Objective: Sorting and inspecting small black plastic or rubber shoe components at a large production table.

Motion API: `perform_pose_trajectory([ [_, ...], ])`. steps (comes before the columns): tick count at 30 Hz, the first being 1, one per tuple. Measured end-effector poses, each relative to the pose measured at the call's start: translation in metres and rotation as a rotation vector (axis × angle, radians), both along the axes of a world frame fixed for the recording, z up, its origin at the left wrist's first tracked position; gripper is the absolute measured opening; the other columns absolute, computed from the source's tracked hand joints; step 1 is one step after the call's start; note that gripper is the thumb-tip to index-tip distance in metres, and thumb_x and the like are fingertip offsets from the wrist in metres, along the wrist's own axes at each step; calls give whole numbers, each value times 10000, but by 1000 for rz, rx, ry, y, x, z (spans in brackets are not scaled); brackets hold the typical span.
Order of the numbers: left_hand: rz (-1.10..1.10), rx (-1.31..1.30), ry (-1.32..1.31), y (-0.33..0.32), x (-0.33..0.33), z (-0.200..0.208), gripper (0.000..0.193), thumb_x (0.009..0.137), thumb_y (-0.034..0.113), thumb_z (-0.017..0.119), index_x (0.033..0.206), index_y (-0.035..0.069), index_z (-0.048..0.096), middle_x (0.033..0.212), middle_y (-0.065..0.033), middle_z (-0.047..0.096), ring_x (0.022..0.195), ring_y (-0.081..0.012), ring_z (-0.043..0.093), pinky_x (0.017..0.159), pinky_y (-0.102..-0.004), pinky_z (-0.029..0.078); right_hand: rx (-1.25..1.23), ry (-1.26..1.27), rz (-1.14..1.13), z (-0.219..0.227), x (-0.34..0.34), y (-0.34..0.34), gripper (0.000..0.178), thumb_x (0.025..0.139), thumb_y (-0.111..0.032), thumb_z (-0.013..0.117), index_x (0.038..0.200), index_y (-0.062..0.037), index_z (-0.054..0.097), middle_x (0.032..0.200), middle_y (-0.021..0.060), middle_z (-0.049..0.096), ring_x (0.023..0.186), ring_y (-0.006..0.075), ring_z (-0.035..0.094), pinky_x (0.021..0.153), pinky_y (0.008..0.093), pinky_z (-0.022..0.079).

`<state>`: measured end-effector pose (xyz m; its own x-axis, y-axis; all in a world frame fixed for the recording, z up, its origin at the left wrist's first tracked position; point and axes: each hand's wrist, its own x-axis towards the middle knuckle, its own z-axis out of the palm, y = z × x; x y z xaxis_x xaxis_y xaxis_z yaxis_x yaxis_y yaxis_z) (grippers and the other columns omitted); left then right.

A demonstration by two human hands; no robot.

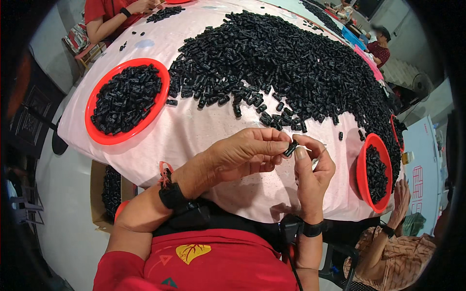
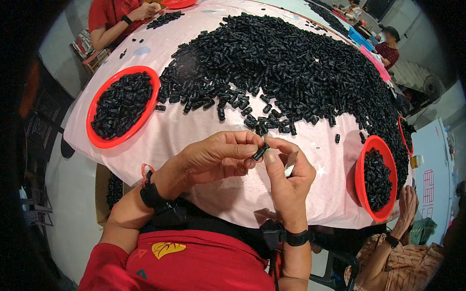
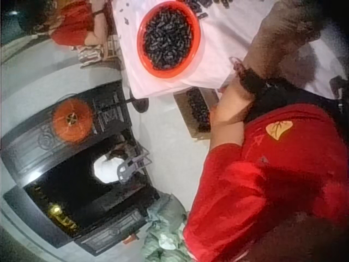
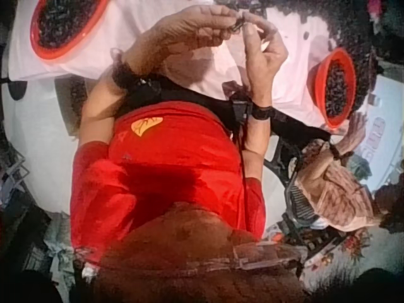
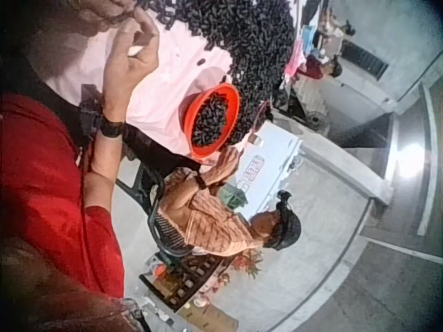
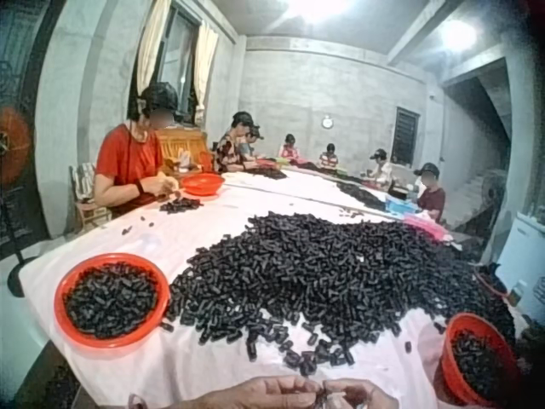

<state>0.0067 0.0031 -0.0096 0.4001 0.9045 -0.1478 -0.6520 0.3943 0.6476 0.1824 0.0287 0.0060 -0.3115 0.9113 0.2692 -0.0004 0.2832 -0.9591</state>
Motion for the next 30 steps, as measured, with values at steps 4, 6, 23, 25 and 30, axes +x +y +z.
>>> perform_pose_trajectory([
  [4, 14, 9, 16, -2, 1, 2, 230, 875, 182, 664, 1073, 104, 578, 883, 36, 593, 782, -62, 583, 725, -215, 467, 145, -86, -11, -5, -1, 2, 203, 861, -102, 651, 1038, -3, 651, 825, -6, 632, 653, 25, 472, 593, 176, 386],
  [6, 17, 20, 29, -1, 2, 1, 229, 878, 183, 661, 1074, 101, 577, 884, 39, 594, 783, -62, 583, 724, -216, 468, 138, -65, -9, -5, -3, 2, 202, 859, -97, 653, 1039, -4, 651, 817, -10, 632, 646, 21, 468, 583, 174, 384],
  [23, 9, 25, 40, -2, 0, 2, 247, 905, 199, 623, 1116, 73, 593, 904, 15, 628, 786, -59, 593, 709, -215, 468, 279, -224, -21, -3, 4, 5, 188, 819, -152, 724, 825, -11, 600, 641, 13, 613, 584, 36, 530, 514, 194, 412],
  [25, 1, 49, 25, 0, 1, -3, 247, 907, 196, 621, 1119, 74, 590, 917, 12, 634, 791, -59, 595, 711, -218, 467, 293, -283, -12, -3, 6, 5, 228, 805, -187, 742, 820, -10, 599, 639, 19, 617, 575, 45, 540, 507, 204, 423],
  [30, -28, 85, 12, 0, 0, -4, 247, 907, 190, 619, 1126, 78, 586, 956, 5, 647, 806, -54, 599, 716, -220, 462, 268, -408, 0, -2, 6, 5, 348, 752, -300, 791, 811, -17, 599, 631, 49, 626, 538, 90, 571, 483, 237, 449],
])
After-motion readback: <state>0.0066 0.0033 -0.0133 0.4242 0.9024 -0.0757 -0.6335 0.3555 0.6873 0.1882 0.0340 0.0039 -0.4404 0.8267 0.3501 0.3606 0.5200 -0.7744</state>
